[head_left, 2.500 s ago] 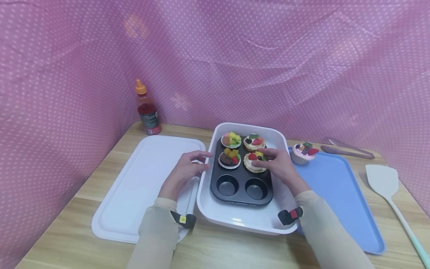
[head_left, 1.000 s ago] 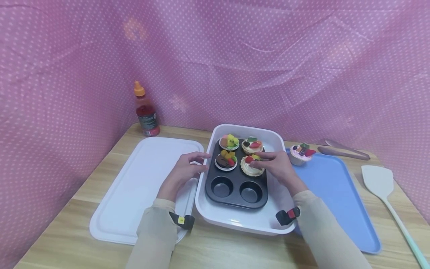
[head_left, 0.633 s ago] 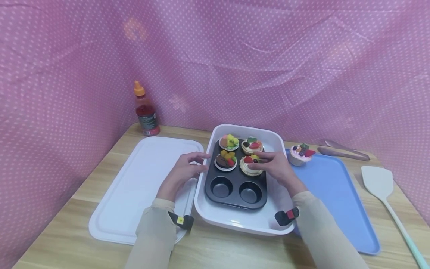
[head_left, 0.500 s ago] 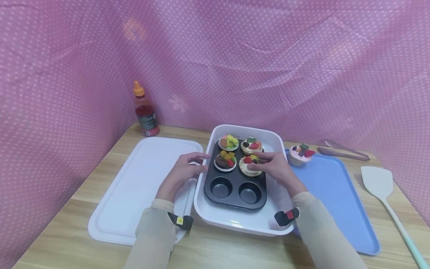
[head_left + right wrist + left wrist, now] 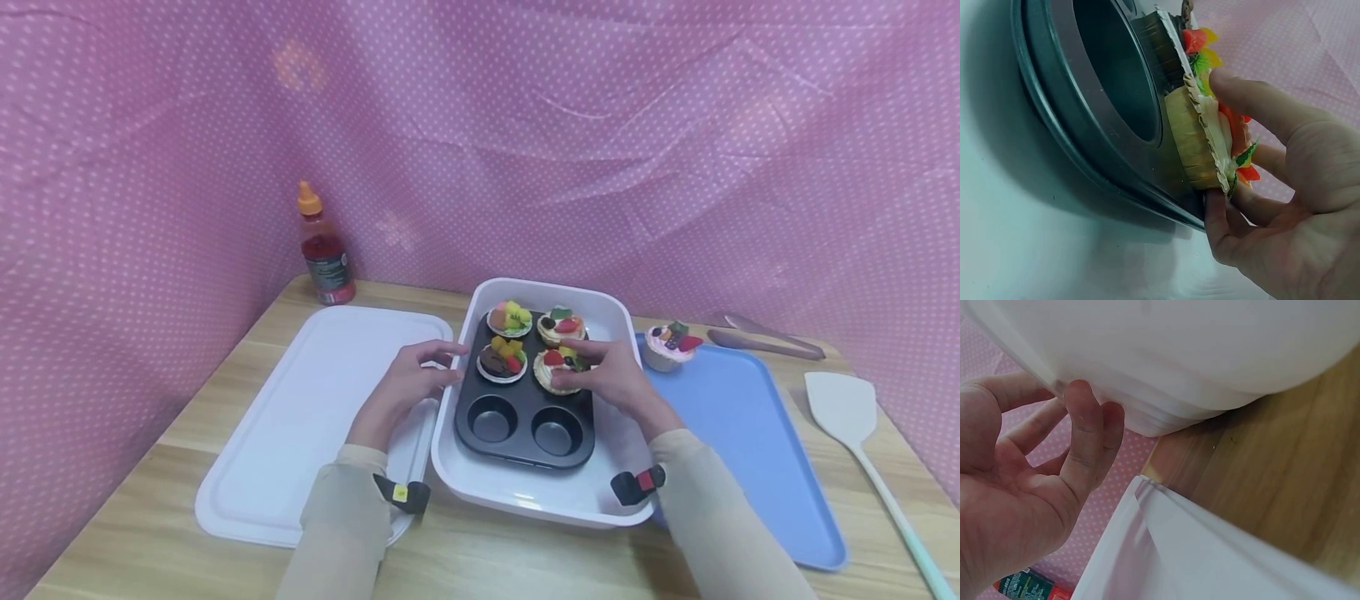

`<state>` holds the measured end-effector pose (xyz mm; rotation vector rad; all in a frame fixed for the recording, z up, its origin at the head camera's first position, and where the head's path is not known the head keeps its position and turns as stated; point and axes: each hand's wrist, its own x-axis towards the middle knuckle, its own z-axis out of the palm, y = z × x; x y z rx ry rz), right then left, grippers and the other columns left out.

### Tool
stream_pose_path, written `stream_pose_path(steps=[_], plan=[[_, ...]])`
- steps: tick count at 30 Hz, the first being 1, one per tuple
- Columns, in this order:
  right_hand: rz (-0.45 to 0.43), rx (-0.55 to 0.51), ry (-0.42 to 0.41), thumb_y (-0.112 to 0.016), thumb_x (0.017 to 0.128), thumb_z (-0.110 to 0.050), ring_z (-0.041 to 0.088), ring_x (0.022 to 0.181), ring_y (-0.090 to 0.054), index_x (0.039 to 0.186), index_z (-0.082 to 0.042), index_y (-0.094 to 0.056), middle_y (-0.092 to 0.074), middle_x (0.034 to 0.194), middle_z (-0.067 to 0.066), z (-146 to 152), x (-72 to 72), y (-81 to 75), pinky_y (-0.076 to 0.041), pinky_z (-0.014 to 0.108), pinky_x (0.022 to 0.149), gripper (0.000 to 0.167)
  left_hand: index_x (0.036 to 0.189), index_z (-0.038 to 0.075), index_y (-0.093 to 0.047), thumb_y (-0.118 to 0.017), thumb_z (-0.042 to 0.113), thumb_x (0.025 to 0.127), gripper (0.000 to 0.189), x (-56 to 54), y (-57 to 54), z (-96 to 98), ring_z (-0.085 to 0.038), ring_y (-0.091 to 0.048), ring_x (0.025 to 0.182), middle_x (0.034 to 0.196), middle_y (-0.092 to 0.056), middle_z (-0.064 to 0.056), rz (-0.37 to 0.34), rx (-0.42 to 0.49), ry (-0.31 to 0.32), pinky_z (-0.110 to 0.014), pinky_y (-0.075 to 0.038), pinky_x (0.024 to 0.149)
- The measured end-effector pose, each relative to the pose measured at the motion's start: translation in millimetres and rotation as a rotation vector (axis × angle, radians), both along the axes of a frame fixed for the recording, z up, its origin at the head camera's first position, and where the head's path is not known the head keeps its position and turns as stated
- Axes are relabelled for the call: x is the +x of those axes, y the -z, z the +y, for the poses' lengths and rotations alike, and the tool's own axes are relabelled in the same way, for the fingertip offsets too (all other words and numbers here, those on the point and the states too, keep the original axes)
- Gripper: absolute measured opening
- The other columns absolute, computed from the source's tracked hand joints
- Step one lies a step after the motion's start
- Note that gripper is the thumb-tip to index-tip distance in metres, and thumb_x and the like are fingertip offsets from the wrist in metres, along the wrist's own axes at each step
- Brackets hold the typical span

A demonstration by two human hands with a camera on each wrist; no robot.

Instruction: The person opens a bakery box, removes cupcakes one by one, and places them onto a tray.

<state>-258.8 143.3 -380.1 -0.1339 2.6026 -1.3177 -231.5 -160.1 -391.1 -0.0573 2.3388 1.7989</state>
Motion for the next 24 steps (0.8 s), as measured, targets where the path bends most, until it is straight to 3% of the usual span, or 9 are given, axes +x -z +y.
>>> stream_pose_path(steps=[7,24], plan=[[0.052,0.021,-0.009,-0.089,0.076,-0.035,0.037,0.132,-0.054,0.142,-0.015,-0.059,-0.062,0.14,0.014,1.1,0.1,2.3,-0.042,0.057,0.109,0.075,0.13,0.015,-0.068,-0.07,0.006,0.089,0.042,-1.6,2.5,-0.1,-0.022,-0.064,0.1,0.121,-0.063,-0.014,0.011,0.0,0.006,-0.031,-0.058,0.077],[0.073,0.046,-0.015,-0.089,0.076,-0.035,0.036,0.129,-0.057,0.141,-0.015,-0.06,-0.064,0.138,0.013,1.0,0.2,3.1,-0.044,0.054,0.106,0.074,0.129,0.018,-0.068,-0.071,0.008,0.089,0.041,-1.6,-0.6,-0.3,-0.024,-0.062,0.105,0.122,-0.063,-0.012,-0.01,-0.007,0.002,-0.032,-0.058,0.078]])
